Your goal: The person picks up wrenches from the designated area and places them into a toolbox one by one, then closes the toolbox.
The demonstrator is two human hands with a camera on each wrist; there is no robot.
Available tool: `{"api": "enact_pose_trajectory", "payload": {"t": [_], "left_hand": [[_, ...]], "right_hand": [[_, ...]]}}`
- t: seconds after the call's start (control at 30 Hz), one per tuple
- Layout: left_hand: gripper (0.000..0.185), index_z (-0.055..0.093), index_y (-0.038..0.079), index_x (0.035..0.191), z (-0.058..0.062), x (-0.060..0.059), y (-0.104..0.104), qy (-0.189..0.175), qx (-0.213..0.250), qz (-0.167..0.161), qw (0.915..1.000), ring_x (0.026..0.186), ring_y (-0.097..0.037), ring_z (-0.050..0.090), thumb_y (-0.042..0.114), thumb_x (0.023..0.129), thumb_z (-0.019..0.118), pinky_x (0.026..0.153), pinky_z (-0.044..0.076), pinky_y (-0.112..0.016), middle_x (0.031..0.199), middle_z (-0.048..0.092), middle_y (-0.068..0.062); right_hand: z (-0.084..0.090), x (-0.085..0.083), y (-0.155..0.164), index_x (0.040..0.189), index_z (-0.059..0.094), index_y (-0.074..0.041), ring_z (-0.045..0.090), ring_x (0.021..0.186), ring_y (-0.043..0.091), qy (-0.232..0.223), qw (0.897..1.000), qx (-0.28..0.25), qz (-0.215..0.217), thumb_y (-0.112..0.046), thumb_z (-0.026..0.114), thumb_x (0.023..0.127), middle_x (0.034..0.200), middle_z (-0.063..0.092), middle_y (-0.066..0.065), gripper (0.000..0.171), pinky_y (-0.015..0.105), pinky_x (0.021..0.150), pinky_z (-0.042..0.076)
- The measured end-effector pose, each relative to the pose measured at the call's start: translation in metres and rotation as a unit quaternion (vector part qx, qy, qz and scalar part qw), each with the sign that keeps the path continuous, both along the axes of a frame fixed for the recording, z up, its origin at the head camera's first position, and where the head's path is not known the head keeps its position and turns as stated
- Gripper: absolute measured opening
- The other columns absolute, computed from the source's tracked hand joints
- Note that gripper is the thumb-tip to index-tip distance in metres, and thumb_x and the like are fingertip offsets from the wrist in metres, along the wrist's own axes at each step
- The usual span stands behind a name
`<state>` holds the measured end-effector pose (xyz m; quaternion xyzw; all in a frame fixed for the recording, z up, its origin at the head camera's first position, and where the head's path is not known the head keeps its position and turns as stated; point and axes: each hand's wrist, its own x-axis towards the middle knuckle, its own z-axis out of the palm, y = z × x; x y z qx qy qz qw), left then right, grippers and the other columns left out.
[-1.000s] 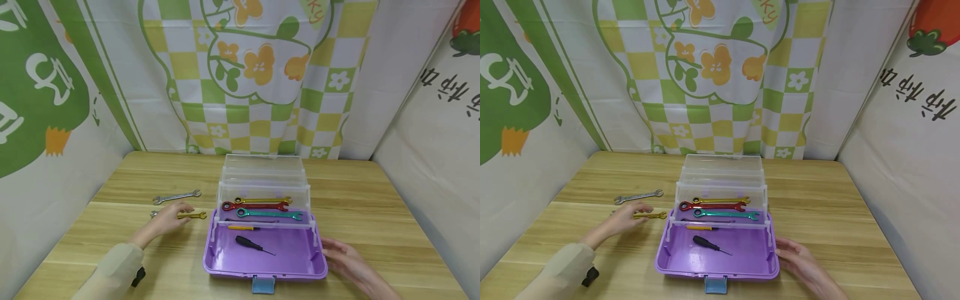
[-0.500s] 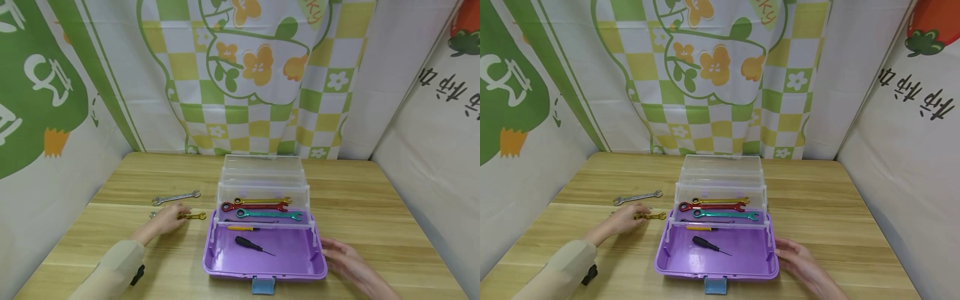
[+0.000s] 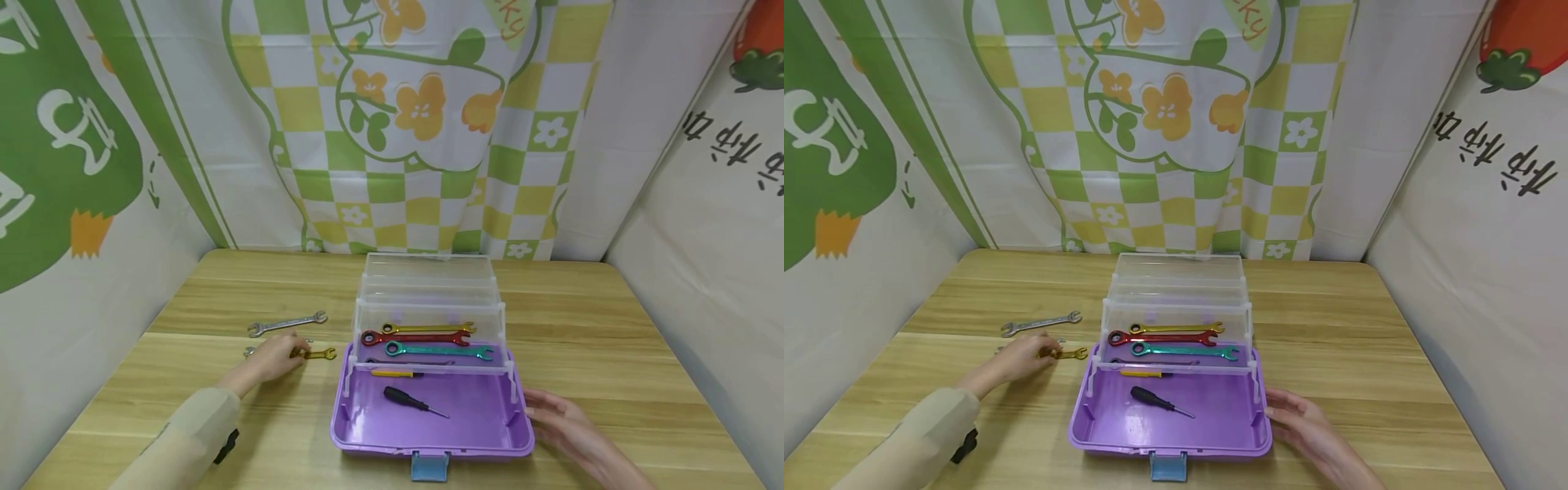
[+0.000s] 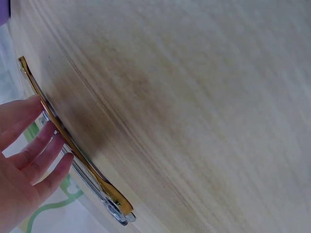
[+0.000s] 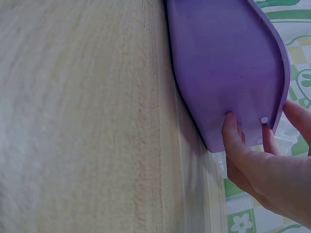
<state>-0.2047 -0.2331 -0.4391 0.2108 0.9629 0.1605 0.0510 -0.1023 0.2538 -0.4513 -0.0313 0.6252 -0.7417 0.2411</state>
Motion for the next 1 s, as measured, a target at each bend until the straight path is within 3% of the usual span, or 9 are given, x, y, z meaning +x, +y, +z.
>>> {"api": "enact_pose_trajectory", "payload": {"t": [0.2, 0.67, 1.0], "left_hand": [[0.015, 0.065, 0.001, 0.091, -0.001, -0.003, 0.0, 0.01, -0.001, -0.009, 0.9999, 0.071, -0.017, 0.053, 0.0, 0.075, 0.064, 0.062, 0.046, -0.031, 0.079, 0.054, -0.005], [0.016, 0.063, 0.002, 0.086, 0.0, -0.01, 0.003, -0.008, -0.008, -0.016, 0.9998, 0.066, -0.013, 0.047, -0.005, 0.072, 0.064, 0.058, 0.042, -0.027, 0.072, 0.051, -0.002], [0.016, 0.058, 0.003, 0.08, -0.001, -0.011, 0.0, 0.005, 0.026, -0.048, 0.9985, 0.064, -0.013, 0.043, -0.007, 0.07, 0.064, 0.056, 0.037, -0.026, 0.068, 0.048, -0.001]], "right_hand": [[-0.002, 0.001, 0.002, 0.131, 0.029, 0.008, 0.054, 0.102, 0.011, 0.006, 1.0, -0.016, 0.011, -0.005, 0.046, 0.09, 0.112, 0.054, -0.004, 0.046, 0.03, 0.09, 0.042], [-0.001, 0.0, 0.0, 0.132, 0.018, 0.013, 0.053, 0.102, 0.01, 0.0, 1.0, 0.012, -0.003, -0.008, 0.048, 0.089, 0.118, 0.052, 0.0, 0.056, 0.032, 0.091, 0.041], [-0.002, 0.0, 0.001, 0.131, 0.028, 0.009, 0.054, 0.101, 0.01, 0.001, 1.0, -0.005, 0.001, -0.008, 0.049, 0.089, 0.111, 0.055, -0.007, 0.05, 0.031, 0.089, 0.042]]}}
